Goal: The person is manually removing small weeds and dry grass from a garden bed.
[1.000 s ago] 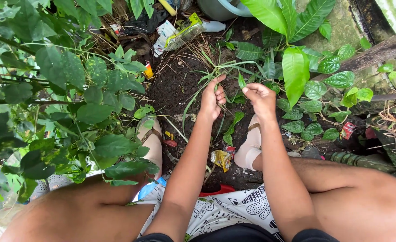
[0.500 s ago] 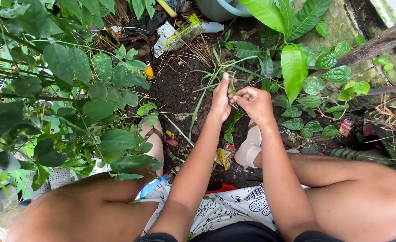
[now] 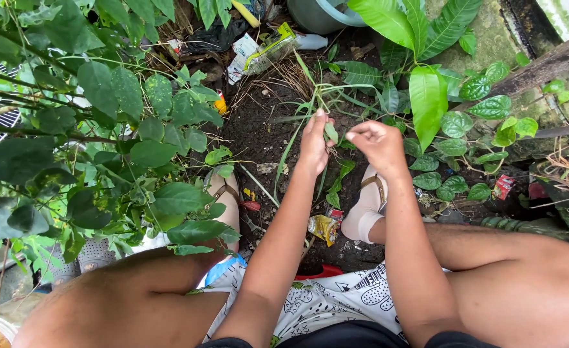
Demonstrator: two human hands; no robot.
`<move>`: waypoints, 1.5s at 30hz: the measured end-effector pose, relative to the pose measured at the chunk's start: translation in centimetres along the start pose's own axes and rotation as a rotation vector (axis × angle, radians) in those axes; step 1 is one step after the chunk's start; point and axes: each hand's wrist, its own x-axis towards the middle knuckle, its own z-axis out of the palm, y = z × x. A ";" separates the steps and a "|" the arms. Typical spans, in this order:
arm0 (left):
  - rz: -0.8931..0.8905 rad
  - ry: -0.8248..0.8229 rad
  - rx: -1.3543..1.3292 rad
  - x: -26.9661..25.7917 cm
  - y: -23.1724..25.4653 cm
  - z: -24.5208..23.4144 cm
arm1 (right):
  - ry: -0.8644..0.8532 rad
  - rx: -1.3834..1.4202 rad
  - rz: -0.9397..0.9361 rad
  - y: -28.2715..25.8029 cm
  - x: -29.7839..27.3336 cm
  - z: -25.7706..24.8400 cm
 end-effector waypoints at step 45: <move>-0.057 -0.120 -0.001 1.7 -0.7 -0.1 | 0.263 0.027 0.378 14.6 2.7 3.7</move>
